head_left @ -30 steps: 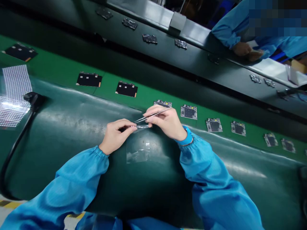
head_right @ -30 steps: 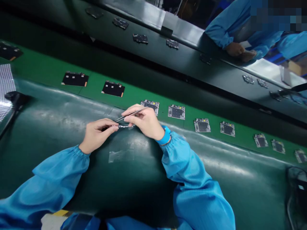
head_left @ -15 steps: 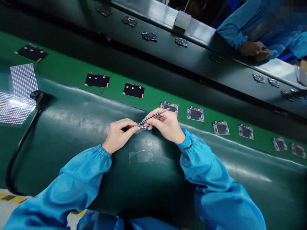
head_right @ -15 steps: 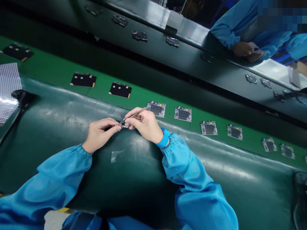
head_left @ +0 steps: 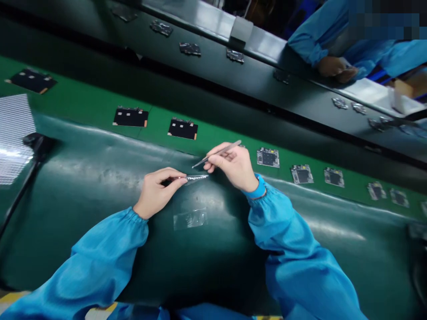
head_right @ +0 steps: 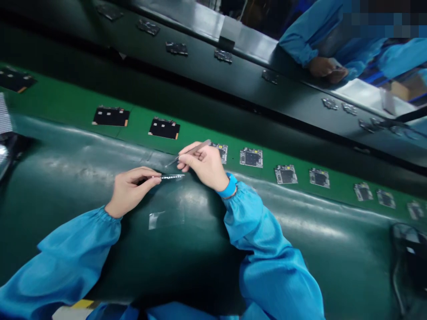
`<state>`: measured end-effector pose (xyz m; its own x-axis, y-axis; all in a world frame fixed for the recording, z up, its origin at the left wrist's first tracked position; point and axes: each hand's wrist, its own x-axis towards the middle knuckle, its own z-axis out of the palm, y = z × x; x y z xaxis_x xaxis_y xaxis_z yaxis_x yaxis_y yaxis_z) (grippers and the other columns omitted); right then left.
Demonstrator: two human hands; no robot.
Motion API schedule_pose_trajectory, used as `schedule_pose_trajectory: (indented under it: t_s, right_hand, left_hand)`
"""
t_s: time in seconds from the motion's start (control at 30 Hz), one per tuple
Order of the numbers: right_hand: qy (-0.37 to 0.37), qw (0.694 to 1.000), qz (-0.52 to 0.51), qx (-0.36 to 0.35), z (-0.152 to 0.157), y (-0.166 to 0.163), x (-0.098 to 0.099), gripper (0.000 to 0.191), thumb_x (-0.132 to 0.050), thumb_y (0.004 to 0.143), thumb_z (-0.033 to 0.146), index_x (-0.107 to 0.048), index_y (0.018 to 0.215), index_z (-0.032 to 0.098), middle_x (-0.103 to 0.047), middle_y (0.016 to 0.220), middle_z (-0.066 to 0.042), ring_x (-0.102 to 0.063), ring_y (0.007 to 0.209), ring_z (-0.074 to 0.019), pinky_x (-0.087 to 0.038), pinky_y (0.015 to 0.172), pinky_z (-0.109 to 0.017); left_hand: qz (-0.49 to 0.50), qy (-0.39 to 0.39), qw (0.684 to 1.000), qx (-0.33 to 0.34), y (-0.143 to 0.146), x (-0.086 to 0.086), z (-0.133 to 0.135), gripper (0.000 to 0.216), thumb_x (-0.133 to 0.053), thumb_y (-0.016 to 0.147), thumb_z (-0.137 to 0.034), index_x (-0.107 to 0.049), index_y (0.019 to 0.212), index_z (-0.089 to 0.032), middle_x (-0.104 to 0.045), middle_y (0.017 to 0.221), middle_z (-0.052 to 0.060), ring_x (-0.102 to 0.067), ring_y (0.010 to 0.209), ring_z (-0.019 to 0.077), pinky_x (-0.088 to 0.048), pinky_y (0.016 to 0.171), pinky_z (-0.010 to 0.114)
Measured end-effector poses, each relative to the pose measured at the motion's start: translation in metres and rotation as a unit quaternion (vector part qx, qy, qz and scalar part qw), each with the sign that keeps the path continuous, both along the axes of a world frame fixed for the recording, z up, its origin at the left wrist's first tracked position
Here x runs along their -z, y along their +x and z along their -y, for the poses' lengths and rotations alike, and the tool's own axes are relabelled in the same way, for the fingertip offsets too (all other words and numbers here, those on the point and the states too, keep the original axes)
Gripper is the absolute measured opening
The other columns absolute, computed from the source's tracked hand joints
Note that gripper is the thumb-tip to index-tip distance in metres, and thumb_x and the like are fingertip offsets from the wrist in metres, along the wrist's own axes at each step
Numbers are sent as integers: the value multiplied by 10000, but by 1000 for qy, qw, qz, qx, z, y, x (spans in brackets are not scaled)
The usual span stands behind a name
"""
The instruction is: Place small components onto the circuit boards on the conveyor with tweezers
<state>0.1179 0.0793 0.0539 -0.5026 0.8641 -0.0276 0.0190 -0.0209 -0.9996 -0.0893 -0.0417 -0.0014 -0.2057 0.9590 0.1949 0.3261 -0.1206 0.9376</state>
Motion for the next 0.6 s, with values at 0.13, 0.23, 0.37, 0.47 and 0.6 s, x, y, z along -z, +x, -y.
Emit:
schedule_pose_trajectory:
  t_s: [0.13,0.23,0.37,0.47,0.6]
  right_hand:
    - [11,987,24,161,-47,39,25,430,-879,733,498,-667,858,145,-698,655,-29,-692,585,-148,-600,536,-245]
    - [-11,979,34,199,-71,61,44,449,-887,722,494,-636,866,151,-692,677,-30,-719,633,-163,-609,527,-235]
    - [-32,977,33,208,-77,71,57,448,-862,766,500,-597,891,161,-698,707,-43,-731,638,-175,-607,488,-238]
    - [-20,975,38,217,-75,76,59,451,-836,793,529,-574,897,177,-694,717,-35,-713,624,-161,-613,485,-243]
    - [-12,975,44,217,-75,82,60,462,-832,786,547,-566,890,184,-683,699,-26,-705,623,-161,-619,492,-250]
  left_hand:
    - [-17,1,1000,-4,-1,2,3,70,-785,860,-301,-805,862,-234,-793,883,20,-719,764,156,-557,689,267]
    - [-26,2,1000,0,-3,4,4,56,-783,865,-297,-801,864,-244,-792,892,8,-718,770,152,-559,700,264]
    - [-29,-1,1000,-3,-4,6,5,52,-787,864,-298,-798,879,-250,-790,909,3,-719,798,157,-562,727,271]
    - [-32,-3,999,-6,-4,5,6,50,-789,862,-304,-800,880,-259,-787,905,-3,-708,772,152,-560,714,273]
    - [-31,-9,999,-14,-4,4,7,65,-796,855,-326,-803,876,-265,-785,908,-3,-699,743,154,-566,720,293]
